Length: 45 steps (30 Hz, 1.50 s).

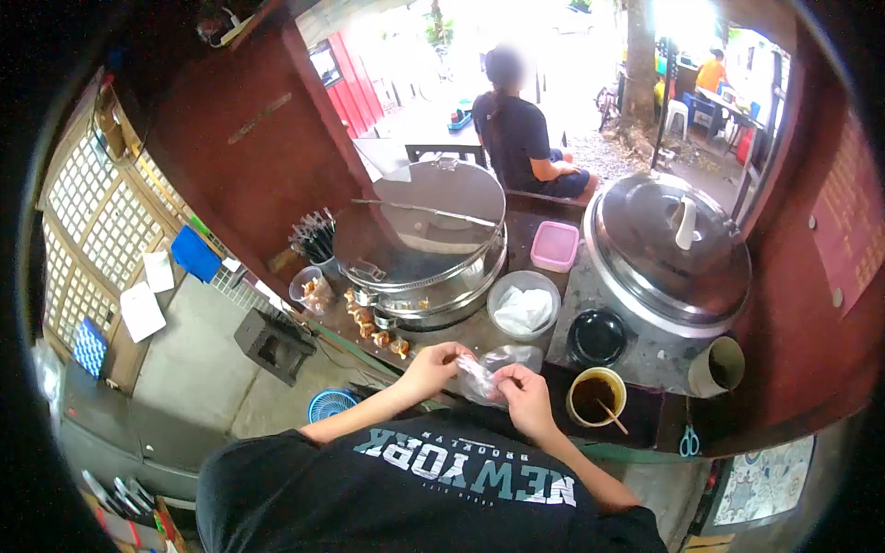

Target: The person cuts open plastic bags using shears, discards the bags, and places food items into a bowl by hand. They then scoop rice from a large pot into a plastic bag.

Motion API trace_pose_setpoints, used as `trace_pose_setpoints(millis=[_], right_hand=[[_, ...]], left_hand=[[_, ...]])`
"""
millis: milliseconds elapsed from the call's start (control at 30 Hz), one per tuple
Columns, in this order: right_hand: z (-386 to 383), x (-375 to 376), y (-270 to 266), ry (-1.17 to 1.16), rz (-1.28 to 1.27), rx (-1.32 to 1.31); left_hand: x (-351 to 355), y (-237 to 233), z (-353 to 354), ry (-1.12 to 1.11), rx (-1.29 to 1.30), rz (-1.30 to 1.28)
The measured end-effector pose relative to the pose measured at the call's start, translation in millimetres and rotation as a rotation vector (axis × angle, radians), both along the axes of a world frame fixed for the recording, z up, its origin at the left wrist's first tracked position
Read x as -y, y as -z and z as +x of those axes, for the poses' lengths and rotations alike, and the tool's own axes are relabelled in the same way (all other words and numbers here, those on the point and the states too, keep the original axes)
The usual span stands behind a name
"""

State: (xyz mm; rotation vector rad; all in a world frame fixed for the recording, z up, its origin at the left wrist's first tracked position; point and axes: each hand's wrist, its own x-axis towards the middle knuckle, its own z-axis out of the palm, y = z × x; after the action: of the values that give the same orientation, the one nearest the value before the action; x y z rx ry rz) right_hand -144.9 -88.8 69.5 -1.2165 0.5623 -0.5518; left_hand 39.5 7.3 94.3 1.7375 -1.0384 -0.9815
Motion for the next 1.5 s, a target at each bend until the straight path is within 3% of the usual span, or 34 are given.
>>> trace_pose_setpoints(millis=[133,200,300,400,433,533,567,667,1000,1100,1200,1333,1500], right_hand=[[-6.0,14.4,16.1,-0.207,0.172,-0.007],[-5.1,20.0,29.5,-0.304,0.232,0.047],[-2.4,10.8,24.6,-0.265,0.362,0.109],[-9.9,4.4,-1.8,-0.312,-0.211,-0.022],[-13.4,5.0,-13.9,-0.249,-0.380,-0.175],[-19.7,13.1,-14.9,-0.162,-0.602,-0.414],[-20.9,12.7,-14.2,-0.055,-0.587,-0.373],[-26.9,15.1,-15.3,0.136,-0.746,-0.338],[-20.5,10.1,-23.3,0.133,-0.844,-0.378],[-13.3,7.5,-10.4,0.188,-0.916,-0.364],[-8.4,2.1,-11.9,0.223,-0.937,-0.402],[-2.0,-4.2,-21.2,0.284,-0.944,-0.480],[5.8,-12.0,-31.9,0.361,-0.793,-0.455]], left_hand=[[-7.5,-9.4,-0.2,0.024,-1.157,-0.128],[-8.5,-27.3,-8.0,-0.008,-1.218,-0.030],[-7.7,-38.2,-14.8,0.048,-1.280,0.058],[-3.9,-34.6,-21.6,0.174,-0.889,0.031],[-3.3,-32.8,-24.8,0.215,-0.759,0.024],[1.4,-27.7,-39.0,0.228,0.004,-0.132],[0.4,-32.5,-40.2,0.215,0.304,-0.062],[7.0,-59.8,-59.5,-0.007,0.760,0.015],[5.8,-40.9,-54.4,0.078,0.668,-0.103],[6.3,-38.8,-38.9,-0.063,0.801,-0.160],[4.5,-43.0,-23.5,-0.141,0.737,-0.142],[0.7,-41.6,-13.4,-0.180,0.651,-0.320],[-2.8,-34.0,6.0,-0.071,0.451,-0.321]])
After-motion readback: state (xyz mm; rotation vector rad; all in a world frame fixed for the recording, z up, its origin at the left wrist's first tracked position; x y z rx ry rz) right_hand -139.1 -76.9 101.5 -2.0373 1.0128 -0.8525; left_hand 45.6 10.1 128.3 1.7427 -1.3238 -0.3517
